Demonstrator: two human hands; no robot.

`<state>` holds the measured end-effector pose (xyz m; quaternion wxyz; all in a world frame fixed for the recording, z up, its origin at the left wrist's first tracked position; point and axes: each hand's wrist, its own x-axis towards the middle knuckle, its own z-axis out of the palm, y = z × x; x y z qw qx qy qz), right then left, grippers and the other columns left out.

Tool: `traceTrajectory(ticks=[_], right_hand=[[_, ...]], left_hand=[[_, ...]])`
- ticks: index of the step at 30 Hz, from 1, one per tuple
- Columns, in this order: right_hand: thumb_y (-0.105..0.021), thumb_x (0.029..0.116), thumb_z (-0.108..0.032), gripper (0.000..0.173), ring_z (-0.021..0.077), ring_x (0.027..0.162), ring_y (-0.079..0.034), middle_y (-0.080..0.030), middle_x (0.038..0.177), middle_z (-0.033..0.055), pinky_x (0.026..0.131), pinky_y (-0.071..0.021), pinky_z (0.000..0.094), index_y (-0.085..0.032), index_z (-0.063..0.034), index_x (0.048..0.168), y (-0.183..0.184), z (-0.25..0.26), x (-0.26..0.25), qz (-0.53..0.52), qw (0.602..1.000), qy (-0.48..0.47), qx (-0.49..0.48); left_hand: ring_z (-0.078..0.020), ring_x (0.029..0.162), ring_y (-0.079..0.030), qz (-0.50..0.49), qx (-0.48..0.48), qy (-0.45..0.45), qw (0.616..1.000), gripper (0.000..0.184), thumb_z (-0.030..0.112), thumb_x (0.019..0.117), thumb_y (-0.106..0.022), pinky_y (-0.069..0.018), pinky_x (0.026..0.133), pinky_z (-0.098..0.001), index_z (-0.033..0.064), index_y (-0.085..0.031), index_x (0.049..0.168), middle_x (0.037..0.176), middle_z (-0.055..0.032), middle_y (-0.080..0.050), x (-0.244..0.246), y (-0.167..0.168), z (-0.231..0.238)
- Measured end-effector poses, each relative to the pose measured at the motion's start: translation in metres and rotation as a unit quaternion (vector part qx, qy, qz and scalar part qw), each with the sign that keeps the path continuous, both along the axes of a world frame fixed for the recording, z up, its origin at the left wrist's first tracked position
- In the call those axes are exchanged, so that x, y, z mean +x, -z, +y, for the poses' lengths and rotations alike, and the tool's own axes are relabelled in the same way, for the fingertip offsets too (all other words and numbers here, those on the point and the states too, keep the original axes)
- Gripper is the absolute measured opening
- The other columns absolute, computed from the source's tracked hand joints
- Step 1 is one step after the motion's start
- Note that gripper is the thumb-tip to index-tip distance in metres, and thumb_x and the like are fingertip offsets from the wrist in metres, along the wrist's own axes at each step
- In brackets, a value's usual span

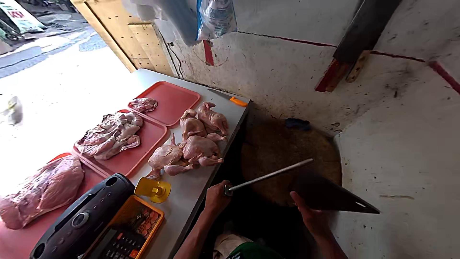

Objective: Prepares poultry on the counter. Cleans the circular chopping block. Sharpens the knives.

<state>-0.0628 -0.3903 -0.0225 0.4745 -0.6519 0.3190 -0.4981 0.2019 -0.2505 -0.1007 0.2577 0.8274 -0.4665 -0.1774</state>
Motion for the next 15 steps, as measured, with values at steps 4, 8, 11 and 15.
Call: traceTrajectory(ticks=[4,8,11,15], right_hand=[[-0.067,0.0992,-0.038,0.01,0.0006,0.065,-0.063,-0.067,0.075,-0.0135,0.064,-0.056,0.0205,-0.072,-0.0297,0.099,-0.035,-0.015,0.008,-0.082,0.986,-0.03,-0.141],[-0.071,0.0938,-0.035,0.027,-0.0056,0.066,-0.063,-0.07,0.072,-0.006,0.064,-0.0552,0.0134,-0.072,-0.0101,0.084,0.07,0.016,-0.006,0.101,0.99,-0.001,-0.1],[-0.073,0.093,-0.036,0.03,-0.0065,0.064,-0.063,-0.07,0.07,-0.0053,0.062,-0.0553,0.0135,-0.071,-0.0082,0.081,0.067,0.012,-0.005,0.13,0.987,0.002,-0.097],[-0.062,0.1017,-0.043,0.016,-0.0007,0.066,-0.063,-0.066,0.076,-0.0146,0.066,-0.0568,0.0208,-0.071,-0.03,0.1,-0.002,0.004,0.009,-0.06,0.988,-0.031,-0.141]], left_hand=[[-0.0308,0.073,-0.074,-0.033,-0.116,0.06,0.991,0.018,0.016,0.084,-0.068,-0.0571,0.064,-0.0536,0.0058,-0.075,0.098,0.08,-0.0119,-0.074,0.007,-0.003,0.006],[-0.0296,0.068,-0.073,-0.064,-0.138,0.083,0.985,0.017,0.016,0.081,-0.07,-0.0568,0.06,-0.0516,0.0053,-0.074,0.094,0.075,-0.0108,-0.073,0.017,0.009,0.013],[-0.0341,0.072,-0.074,-0.064,-0.094,0.075,0.991,0.02,0.015,0.0822,-0.07,-0.0563,0.063,-0.0564,0.0043,-0.074,0.098,0.079,-0.0138,-0.074,0.037,0.014,0.019],[-0.0355,0.073,-0.074,-0.057,-0.062,0.102,0.991,0.02,0.016,0.083,-0.07,-0.0563,0.064,-0.0575,0.0036,-0.074,0.098,0.079,-0.0152,-0.074,0.036,0.015,0.035]])
